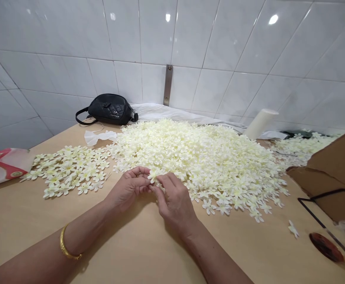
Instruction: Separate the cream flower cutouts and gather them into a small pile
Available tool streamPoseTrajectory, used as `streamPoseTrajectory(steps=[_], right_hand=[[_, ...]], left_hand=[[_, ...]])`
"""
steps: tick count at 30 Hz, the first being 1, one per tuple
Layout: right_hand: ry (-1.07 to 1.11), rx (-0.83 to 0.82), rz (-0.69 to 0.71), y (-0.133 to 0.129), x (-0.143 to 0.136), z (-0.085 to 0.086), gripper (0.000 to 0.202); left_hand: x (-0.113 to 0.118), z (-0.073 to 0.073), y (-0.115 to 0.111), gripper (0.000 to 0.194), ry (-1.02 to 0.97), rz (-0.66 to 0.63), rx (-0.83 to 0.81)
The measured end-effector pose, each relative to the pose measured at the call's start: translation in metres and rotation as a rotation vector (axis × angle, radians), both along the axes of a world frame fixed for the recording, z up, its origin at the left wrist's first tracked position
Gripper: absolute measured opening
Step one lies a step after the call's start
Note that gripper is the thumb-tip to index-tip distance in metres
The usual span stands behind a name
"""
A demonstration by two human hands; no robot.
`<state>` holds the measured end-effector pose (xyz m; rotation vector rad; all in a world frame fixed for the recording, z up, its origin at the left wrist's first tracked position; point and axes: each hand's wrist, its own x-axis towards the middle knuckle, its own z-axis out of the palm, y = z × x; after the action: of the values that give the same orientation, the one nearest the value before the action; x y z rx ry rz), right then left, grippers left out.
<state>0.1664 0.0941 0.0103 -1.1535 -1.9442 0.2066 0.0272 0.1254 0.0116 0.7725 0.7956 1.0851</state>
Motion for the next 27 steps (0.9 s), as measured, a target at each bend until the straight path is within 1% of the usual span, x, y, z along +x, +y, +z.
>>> streamPoseTrajectory(steps=[4,7,9,11,13,15,16,19,21,24,27], right_hand=[[-0.016,-0.033,0.015,0.002,0.0,-0.004,0.015],[-0.05,-0.015,0.012,0.002,0.0,-0.006,0.018],[-0.084,0.002,-0.003,0.002,0.0,-0.007,0.02],[-0.073,0.002,-0.043,0.001,0.001,-0.005,0.02],[0.012,-0.046,-0.117,0.001,0.002,0.0,0.022],[0.158,-0.156,-0.181,0.001,0.005,0.005,0.024],[0.245,-0.231,-0.182,0.002,0.006,0.008,0.024],[0.511,-0.437,-0.081,0.004,0.012,0.012,0.023],[0.64,-0.513,-0.005,0.006,0.014,0.012,0.023],[0.686,-0.518,0.028,0.008,0.015,0.012,0.025],[0.601,-0.413,-0.059,0.009,0.019,0.014,0.026]], left_hand=[[-0.001,0.004,-0.002,0.024,0.023,-0.047,0.056],[-0.001,0.003,-0.003,0.025,0.068,-0.068,0.097],[-0.001,0.001,-0.003,0.027,0.088,-0.079,0.099],[0.0,0.0,-0.003,0.027,0.117,-0.081,0.102],[0.0,0.0,-0.003,0.025,0.162,-0.076,0.112],[0.001,0.001,-0.004,0.022,0.185,-0.068,0.109],[0.001,0.002,-0.004,0.022,0.178,-0.064,0.096],[0.0,0.003,-0.003,0.024,0.086,-0.05,0.008],[-0.001,0.003,-0.001,0.027,0.007,-0.054,-0.065],[-0.002,0.002,0.001,0.027,-0.091,-0.05,-0.125],[-0.001,0.001,0.002,0.022,-0.114,-0.038,-0.136]])
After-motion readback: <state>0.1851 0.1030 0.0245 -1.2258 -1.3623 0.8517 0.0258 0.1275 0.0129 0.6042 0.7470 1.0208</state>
